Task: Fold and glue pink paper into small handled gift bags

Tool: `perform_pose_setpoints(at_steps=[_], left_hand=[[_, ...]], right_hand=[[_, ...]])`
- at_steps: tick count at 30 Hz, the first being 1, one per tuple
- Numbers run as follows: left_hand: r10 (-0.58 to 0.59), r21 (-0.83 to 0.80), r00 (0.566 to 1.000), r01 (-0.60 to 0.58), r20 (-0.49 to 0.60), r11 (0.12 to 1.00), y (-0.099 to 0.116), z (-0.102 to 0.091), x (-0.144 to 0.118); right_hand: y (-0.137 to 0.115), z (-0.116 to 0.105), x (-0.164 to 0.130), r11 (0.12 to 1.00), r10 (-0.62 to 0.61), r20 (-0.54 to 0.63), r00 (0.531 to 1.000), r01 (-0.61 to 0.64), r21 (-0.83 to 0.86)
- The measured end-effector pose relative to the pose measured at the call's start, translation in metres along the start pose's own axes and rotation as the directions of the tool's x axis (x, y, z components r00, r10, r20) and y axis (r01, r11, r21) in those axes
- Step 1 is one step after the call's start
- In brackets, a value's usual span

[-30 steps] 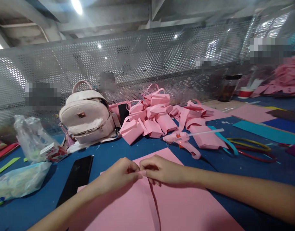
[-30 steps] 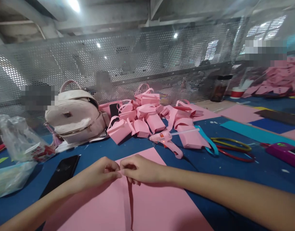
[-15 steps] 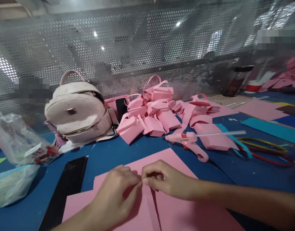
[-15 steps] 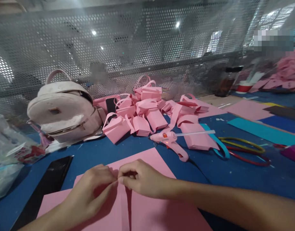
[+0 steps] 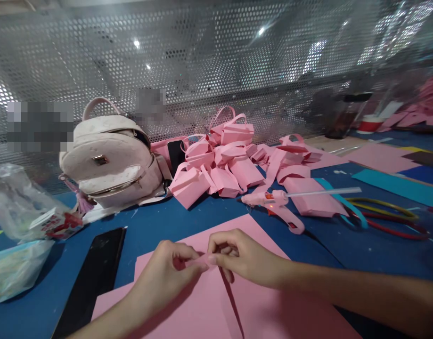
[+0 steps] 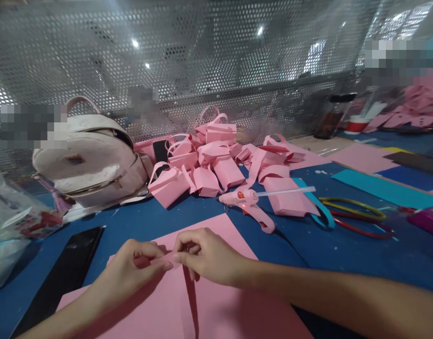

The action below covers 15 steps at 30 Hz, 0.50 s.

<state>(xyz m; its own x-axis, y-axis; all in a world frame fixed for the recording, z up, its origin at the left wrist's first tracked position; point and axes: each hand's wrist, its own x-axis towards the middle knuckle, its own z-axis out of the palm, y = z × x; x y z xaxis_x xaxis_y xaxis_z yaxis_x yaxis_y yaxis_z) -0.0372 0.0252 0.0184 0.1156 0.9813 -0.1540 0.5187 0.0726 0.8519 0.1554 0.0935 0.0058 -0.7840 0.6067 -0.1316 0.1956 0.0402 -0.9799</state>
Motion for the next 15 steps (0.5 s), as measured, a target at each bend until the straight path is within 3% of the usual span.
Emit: perform_pose_setpoints(at_steps=[6, 11, 15], left_hand=[[0.072, 0.058, 0.995, -0.067, -0.076, 0.996, 0.0003, 0.0023, -0.0040], [0.067, 0.070, 0.992, -0.060, -0.104, 0.996, -0.0014, 0.0012, -0.0027], [0.051, 0.081, 0.997, -0.046, -0.065, 0.996, -0.0044, 0.0010, 0.0004]], right_hand=[[-0.0009, 0.0007, -0.0004, 0.996, -0.004, 0.005, 1.000, 0.003, 0.088], [0.0009, 0.0018, -0.0012, 1.000, 0.026, -0.049, 0.998, -0.026, 0.009], [0.0019, 0.0025, -0.0021, 0.999, 0.022, -0.062, 0.998, -0.024, -0.025]])
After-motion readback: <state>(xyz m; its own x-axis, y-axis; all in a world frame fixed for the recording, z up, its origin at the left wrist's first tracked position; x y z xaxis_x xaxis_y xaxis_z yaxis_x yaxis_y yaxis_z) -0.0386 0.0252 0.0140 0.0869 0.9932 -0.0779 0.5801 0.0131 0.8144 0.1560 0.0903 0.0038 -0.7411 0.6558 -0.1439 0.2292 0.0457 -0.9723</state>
